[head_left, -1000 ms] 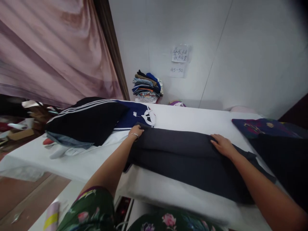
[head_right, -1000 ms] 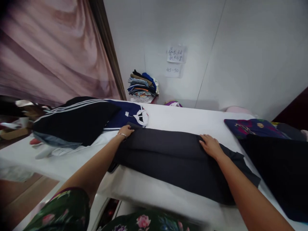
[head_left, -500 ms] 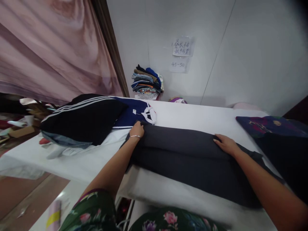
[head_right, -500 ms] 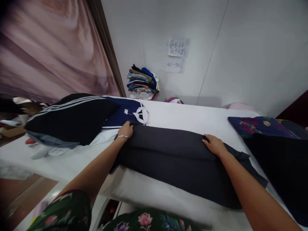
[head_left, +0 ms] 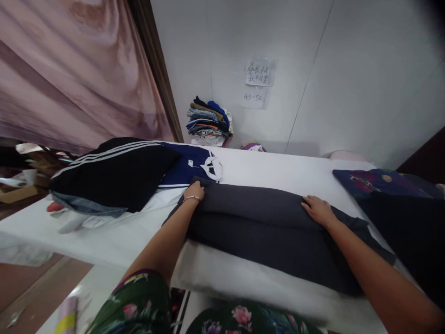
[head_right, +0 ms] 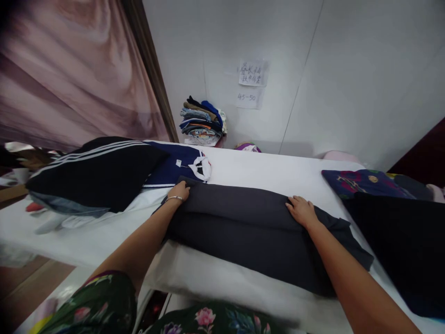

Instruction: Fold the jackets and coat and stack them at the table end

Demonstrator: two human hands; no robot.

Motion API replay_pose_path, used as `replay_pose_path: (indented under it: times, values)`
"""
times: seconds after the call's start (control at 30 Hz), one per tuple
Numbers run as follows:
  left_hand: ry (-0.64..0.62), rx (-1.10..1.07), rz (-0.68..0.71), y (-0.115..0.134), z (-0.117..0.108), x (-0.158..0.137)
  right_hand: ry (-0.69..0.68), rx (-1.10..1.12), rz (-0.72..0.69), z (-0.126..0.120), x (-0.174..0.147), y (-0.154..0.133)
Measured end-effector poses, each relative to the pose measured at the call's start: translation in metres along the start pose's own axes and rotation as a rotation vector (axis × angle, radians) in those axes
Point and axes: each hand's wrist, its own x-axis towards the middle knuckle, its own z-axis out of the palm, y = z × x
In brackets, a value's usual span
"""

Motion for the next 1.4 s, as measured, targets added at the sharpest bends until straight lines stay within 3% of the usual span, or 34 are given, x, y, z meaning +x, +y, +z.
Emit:
replay_pose_path:
  times: [0.1,0.17,0.3,0.4,0.5,0.67,0.73,0.83,1.0,1.23,1.4]
  values:
    - [-0.005,-0.009,0.002,0.0,-0.002,-0.001,0.085,0.011,-0.014,-0.02,-0.004,-0.023]
    - [0.021,-0.021,-0.001,-0.002,-0.006,-0.004,0.134,0.029,-0.105,-0.03,-0.009,-0.043]
    - [0.125,-0.045,-0.041,-0.015,-0.02,-0.015,0.008,0.023,-0.25,-0.021,-0.023,-0.075]
    - [0.175,-0.073,-0.07,-0.031,-0.035,-0.028,-0.069,0.031,-0.254,0.003,-0.032,-0.08]
    - [0.185,-0.119,-0.092,-0.045,-0.048,-0.05,-0.033,0.046,-0.256,0.02,-0.032,-0.074]
    - [0.112,-0.135,-0.078,-0.053,-0.048,-0.101,0.012,0.136,-0.247,0.01,-0.032,-0.07]
    - [0.076,-0.115,-0.063,-0.055,-0.043,-0.121,0.096,0.213,-0.269,-0.003,-0.044,-0.074]
    - [0.028,-0.065,-0.047,-0.057,-0.034,-0.139,0.161,0.382,-0.423,-0.018,-0.078,-0.085]
    - [-0.014,-0.003,-0.083,-0.056,-0.022,-0.14,-0.028,0.418,-0.619,-0.017,-0.134,-0.098]
    - [-0.061,-0.015,-0.143,-0.047,-0.017,-0.119,0.036,0.27,-0.436,0.006,-0.131,-0.081]
    - [-0.032,-0.107,-0.143,-0.046,-0.016,-0.113,0.064,0.193,-0.374,0.013,-0.12,-0.087]
